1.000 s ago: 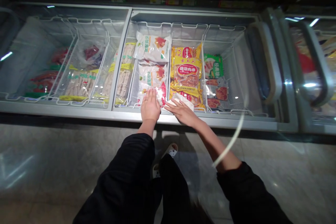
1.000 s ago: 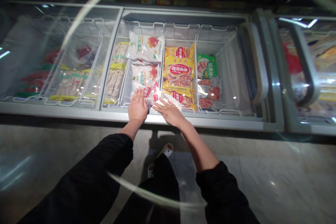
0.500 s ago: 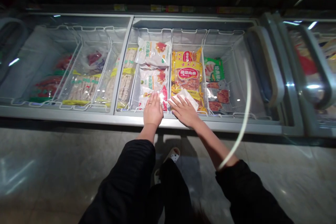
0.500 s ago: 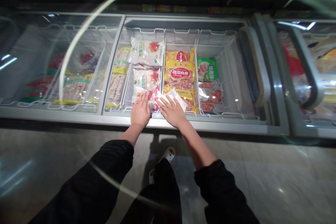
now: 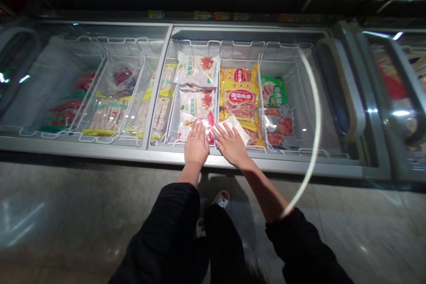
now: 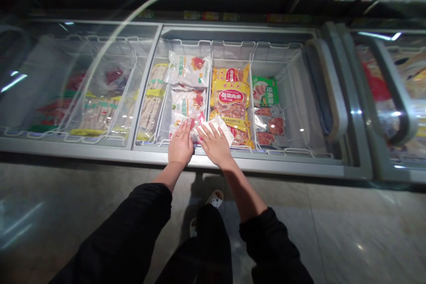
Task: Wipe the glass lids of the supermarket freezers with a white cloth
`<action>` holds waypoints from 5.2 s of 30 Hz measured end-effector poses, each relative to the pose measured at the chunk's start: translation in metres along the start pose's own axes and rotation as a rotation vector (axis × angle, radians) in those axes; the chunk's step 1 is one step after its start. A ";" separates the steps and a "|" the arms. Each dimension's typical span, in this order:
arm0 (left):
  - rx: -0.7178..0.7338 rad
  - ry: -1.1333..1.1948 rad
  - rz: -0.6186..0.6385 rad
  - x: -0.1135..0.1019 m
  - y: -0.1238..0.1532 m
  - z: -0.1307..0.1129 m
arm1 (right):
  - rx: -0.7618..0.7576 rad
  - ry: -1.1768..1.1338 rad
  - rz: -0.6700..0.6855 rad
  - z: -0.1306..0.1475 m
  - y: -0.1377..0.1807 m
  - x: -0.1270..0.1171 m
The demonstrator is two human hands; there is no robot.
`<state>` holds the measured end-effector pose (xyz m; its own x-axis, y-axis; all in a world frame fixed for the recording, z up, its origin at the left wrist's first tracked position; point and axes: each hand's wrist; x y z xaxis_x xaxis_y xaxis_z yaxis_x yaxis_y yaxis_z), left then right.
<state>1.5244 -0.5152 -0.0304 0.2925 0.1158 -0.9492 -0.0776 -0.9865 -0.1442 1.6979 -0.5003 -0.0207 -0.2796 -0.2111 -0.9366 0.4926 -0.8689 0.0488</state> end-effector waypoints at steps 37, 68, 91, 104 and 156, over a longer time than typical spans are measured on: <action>0.003 -0.021 0.080 -0.005 0.001 0.000 | 0.050 0.016 -0.031 -0.035 -0.039 -0.018; 0.066 -0.045 0.055 -0.007 -0.084 0.008 | 0.163 0.059 -0.131 -0.035 -0.062 -0.014; 0.104 -0.047 0.032 0.010 -0.089 0.016 | 0.360 0.101 -0.223 -0.034 -0.033 -0.004; 0.105 -0.055 0.079 0.008 -0.090 0.016 | 0.282 0.033 -0.213 -0.051 -0.085 -0.025; 0.092 -0.023 0.048 0.018 -0.093 0.023 | 0.403 0.061 -0.231 -0.061 -0.131 -0.034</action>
<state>1.5146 -0.4191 -0.0403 0.2649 0.0722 -0.9616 -0.1787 -0.9763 -0.1225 1.6935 -0.3519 -0.0166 -0.2898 0.0249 -0.9568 0.0603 -0.9972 -0.0442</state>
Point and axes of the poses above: each hand's wrist, its own y-axis away from the middle knuckle, its own x-axis out of the palm, z = x × y, and after that the axes turned 3 degrees about -y, right-handed
